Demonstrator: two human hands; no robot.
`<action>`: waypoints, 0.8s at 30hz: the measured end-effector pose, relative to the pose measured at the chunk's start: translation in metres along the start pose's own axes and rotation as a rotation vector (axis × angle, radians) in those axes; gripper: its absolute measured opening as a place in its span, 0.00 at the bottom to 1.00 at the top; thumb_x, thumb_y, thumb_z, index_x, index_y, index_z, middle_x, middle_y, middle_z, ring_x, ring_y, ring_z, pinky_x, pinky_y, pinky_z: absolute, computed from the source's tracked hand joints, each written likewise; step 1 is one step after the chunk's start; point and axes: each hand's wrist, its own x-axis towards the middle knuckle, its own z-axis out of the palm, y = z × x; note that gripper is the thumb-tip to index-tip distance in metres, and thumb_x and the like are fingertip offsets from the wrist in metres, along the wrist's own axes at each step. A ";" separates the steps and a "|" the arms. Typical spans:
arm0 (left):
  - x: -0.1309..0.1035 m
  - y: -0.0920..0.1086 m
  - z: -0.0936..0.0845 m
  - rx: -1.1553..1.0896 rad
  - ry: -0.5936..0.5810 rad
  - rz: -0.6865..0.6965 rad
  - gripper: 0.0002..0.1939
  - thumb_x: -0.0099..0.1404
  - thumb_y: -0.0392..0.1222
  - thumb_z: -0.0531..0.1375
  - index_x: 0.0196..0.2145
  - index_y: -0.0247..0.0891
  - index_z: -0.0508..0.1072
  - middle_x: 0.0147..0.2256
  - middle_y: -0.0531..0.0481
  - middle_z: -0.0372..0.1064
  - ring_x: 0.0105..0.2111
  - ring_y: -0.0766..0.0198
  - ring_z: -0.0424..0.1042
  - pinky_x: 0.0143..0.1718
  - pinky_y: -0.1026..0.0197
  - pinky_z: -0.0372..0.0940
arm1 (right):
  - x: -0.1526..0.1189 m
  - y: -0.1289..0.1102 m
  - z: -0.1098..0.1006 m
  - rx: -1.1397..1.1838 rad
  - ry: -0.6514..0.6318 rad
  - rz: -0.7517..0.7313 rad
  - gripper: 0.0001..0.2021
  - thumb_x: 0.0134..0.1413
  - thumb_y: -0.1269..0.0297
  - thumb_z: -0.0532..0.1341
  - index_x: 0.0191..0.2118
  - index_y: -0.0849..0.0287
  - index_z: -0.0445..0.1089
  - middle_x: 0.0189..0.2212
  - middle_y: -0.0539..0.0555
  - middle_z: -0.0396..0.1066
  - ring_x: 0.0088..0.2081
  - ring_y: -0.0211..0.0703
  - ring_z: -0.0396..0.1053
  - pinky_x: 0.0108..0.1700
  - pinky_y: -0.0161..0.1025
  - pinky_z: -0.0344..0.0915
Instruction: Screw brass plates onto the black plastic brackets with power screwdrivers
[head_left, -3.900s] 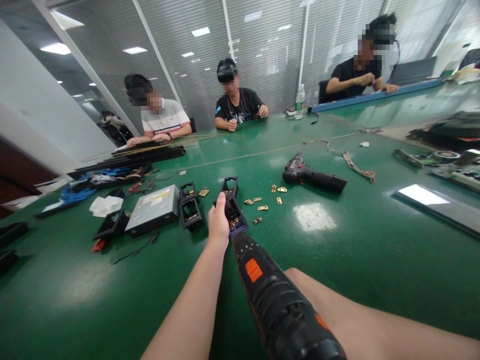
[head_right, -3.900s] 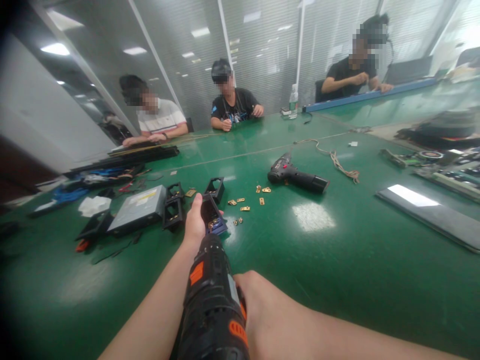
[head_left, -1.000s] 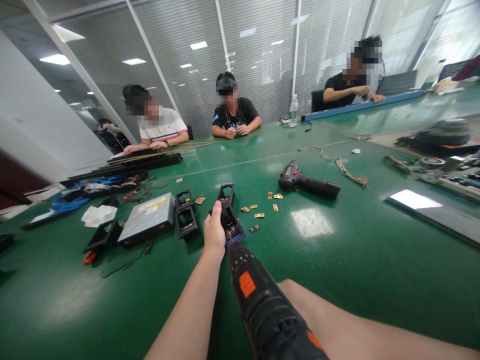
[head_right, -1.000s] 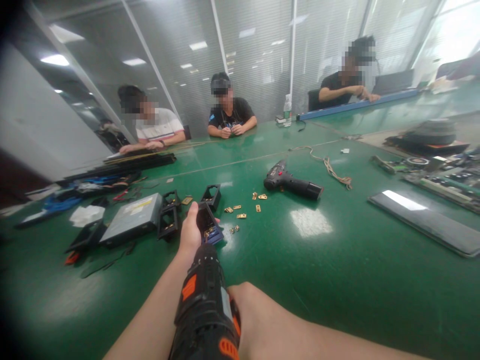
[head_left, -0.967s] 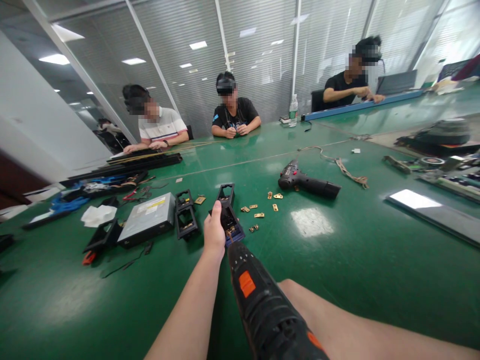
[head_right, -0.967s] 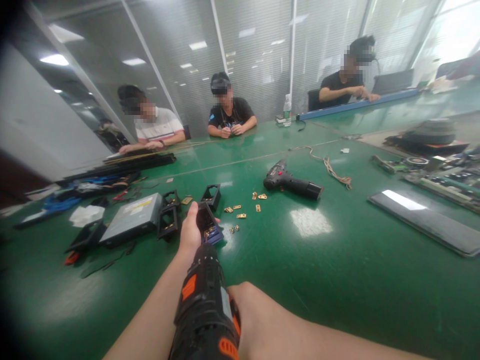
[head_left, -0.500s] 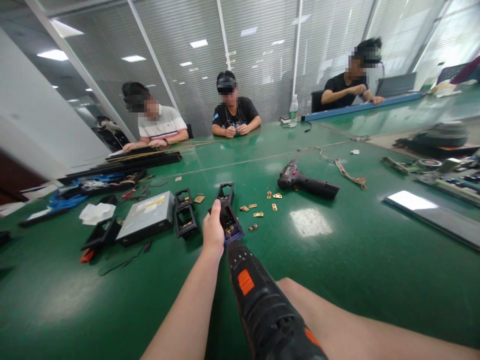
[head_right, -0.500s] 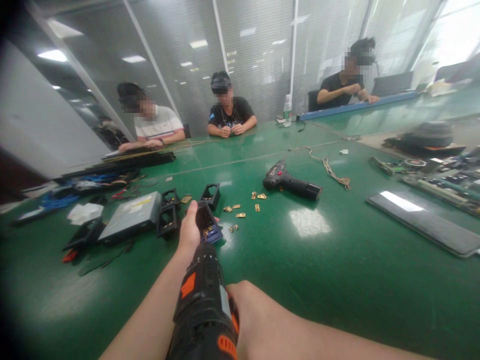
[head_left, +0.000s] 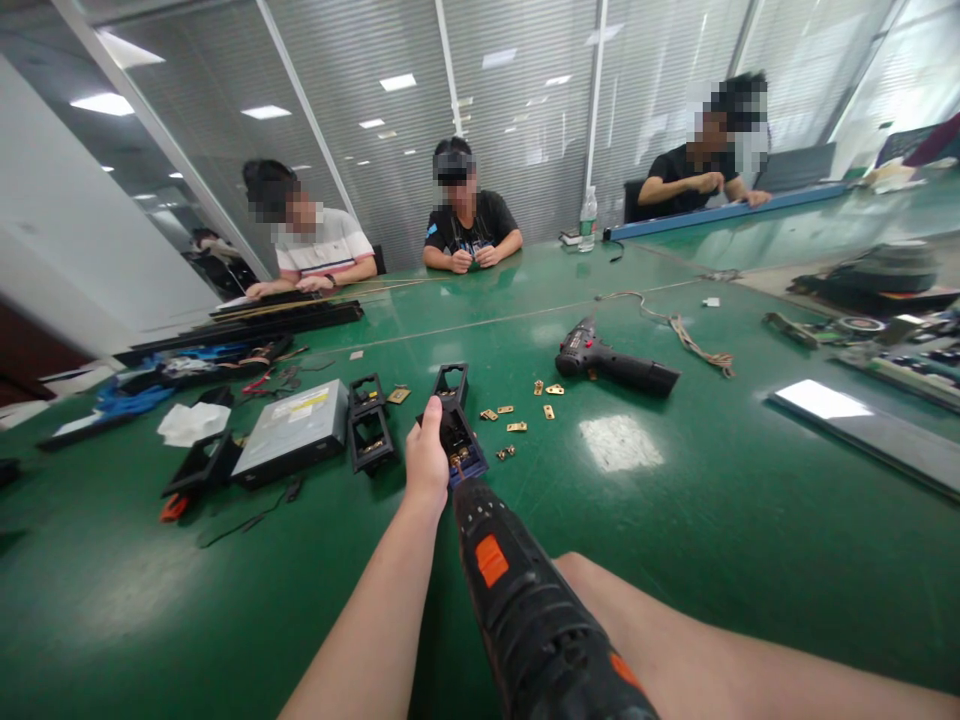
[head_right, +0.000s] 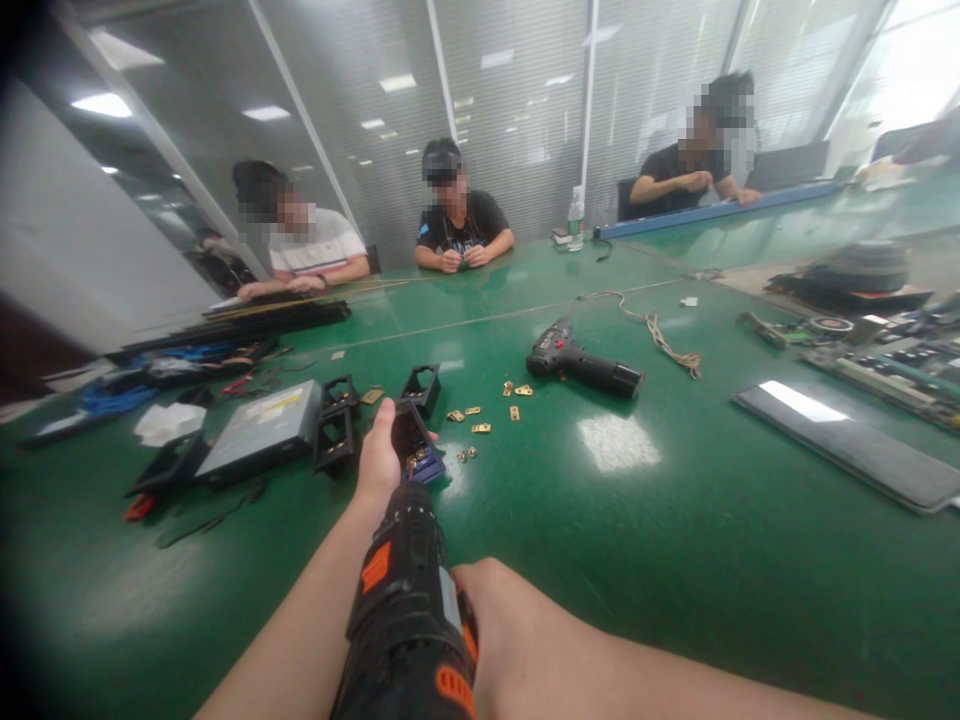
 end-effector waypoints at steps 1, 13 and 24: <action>0.000 0.000 0.000 -0.004 0.000 -0.004 0.39 0.66 0.83 0.79 0.39 0.39 0.83 0.29 0.40 0.85 0.29 0.45 0.88 0.25 0.57 0.72 | 0.000 -0.001 0.000 0.002 -0.007 0.001 0.24 0.58 0.57 0.93 0.48 0.62 0.85 0.32 0.44 0.76 0.32 0.36 0.70 0.39 0.35 0.74; 0.003 0.001 -0.004 0.002 -0.001 -0.022 0.37 0.70 0.79 0.78 0.40 0.38 0.85 0.31 0.39 0.86 0.28 0.46 0.88 0.26 0.56 0.77 | 0.003 -0.001 0.001 0.020 -0.023 0.007 0.23 0.57 0.63 0.92 0.51 0.63 0.86 0.36 0.46 0.81 0.33 0.35 0.70 0.40 0.35 0.74; -0.002 0.005 0.001 -0.002 0.014 -0.028 0.34 0.73 0.76 0.76 0.40 0.38 0.85 0.34 0.37 0.88 0.30 0.46 0.90 0.27 0.56 0.81 | -0.004 0.001 0.001 0.031 -0.005 -0.015 0.21 0.57 0.68 0.92 0.50 0.63 0.86 0.37 0.45 0.82 0.36 0.36 0.74 0.44 0.36 0.76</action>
